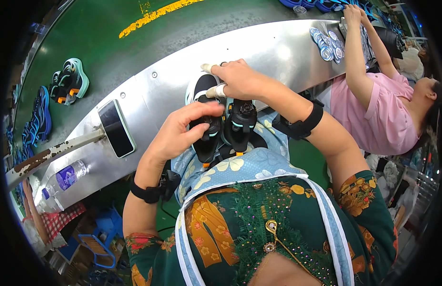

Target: Inspecting components, inserting supporting materials, and preparing athletic footwear on an industrial conveyor line.

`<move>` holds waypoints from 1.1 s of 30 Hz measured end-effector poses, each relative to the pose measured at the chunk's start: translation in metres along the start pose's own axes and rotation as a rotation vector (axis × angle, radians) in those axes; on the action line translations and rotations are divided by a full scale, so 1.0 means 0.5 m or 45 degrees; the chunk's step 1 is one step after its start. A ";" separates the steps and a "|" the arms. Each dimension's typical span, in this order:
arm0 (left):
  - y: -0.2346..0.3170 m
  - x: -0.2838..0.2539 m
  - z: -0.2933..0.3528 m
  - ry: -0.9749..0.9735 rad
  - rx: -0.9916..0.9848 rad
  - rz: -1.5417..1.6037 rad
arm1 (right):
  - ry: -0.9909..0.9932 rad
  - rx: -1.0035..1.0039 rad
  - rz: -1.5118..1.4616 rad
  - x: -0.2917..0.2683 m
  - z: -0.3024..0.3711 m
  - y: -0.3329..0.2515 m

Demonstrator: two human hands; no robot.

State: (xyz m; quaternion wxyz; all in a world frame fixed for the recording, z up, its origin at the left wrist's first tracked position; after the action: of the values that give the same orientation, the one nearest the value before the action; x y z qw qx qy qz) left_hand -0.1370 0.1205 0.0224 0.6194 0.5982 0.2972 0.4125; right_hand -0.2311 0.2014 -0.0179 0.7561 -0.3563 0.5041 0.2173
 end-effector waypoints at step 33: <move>-0.033 -0.063 -0.004 0.230 -0.044 -0.169 | -0.002 -0.021 -0.133 0.029 -0.028 0.024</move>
State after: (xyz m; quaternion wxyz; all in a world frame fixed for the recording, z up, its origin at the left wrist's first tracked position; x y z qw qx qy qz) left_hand -0.1512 0.0950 0.0021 0.6263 0.5268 0.3836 0.4278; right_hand -0.2418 0.1982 -0.0382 0.7638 -0.3883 0.4824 0.1820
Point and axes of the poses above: each hand's wrist, its own z-axis away from the middle knuckle, its own x-axis out of the palm, y = z × x, the point moved 9 cm from there along -z, towards the middle knuckle, and after that the axes turned 14 degrees about z, right-handed, at the moved point
